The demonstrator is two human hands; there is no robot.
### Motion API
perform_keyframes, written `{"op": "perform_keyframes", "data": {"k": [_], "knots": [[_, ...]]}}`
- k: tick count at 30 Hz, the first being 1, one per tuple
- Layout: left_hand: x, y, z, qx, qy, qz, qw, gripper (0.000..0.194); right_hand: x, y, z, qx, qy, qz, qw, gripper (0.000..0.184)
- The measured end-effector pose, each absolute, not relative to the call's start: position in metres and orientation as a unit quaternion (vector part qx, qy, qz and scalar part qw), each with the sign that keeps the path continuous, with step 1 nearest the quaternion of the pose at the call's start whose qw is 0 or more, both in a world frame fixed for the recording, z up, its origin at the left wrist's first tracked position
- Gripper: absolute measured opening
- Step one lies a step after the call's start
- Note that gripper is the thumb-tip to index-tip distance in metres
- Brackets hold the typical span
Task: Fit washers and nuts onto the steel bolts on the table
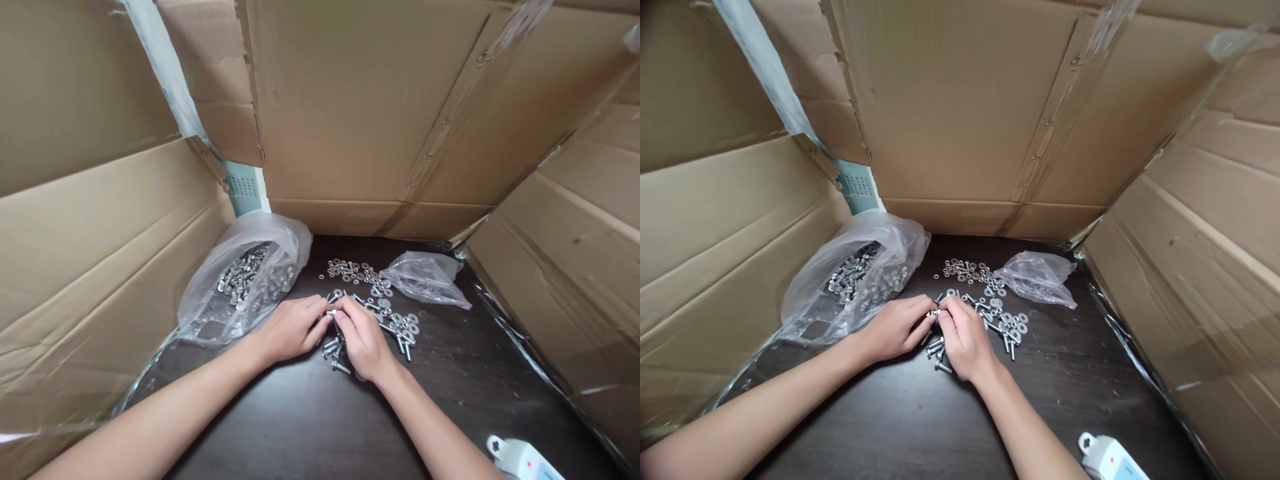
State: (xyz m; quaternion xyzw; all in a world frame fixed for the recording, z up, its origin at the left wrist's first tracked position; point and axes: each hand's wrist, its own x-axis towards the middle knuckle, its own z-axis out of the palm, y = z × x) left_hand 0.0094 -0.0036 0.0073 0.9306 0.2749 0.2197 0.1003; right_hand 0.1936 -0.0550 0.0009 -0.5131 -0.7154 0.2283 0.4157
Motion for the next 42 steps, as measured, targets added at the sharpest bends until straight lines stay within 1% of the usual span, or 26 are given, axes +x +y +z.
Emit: {"op": "perform_keyframes", "data": {"k": [5, 7, 10, 12, 22, 29, 37, 42], "knots": [[0.0098, -0.0042, 0.0078, 0.932, 0.277, 0.209, 0.103, 0.024, 0.1937, -0.0534, -0.0014, -0.520, -0.714, 0.226, 0.410, 0.035], [0.0103, -0.0039, 0.0086, 0.932, 0.279, 0.206, 0.108, 0.023, 0.1940, -0.0540, -0.0013, -0.520, -0.711, 0.231, 0.413, 0.031], [0.0109, -0.0035, 0.0095, 0.930, 0.282, 0.207, 0.110, 0.022, 0.1943, -0.0547, -0.0009, -0.518, -0.708, 0.232, 0.421, 0.019], [0.0109, -0.0033, 0.0095, 0.929, 0.284, 0.207, 0.112, 0.021, 0.1943, -0.0545, -0.0010, -0.517, -0.710, 0.228, 0.420, 0.015], [0.0107, -0.0032, 0.0083, 0.930, 0.276, 0.214, 0.116, 0.018, 0.1948, -0.0555, -0.0001, -0.510, -0.714, 0.238, 0.416, 0.018], [0.0109, -0.0034, 0.0071, 0.928, 0.273, 0.225, 0.117, 0.018, 0.1950, -0.0554, -0.0004, -0.512, -0.719, 0.234, 0.408, 0.023], [0.0106, -0.0032, 0.0083, 0.927, 0.274, 0.224, 0.126, 0.019, 0.1946, -0.0557, 0.0017, -0.526, -0.708, 0.218, 0.417, 0.016], [0.0104, -0.0038, 0.0072, 0.928, 0.272, 0.224, 0.122, 0.020, 0.1944, -0.0537, -0.0006, -0.516, -0.716, 0.216, 0.416, 0.020]]}}
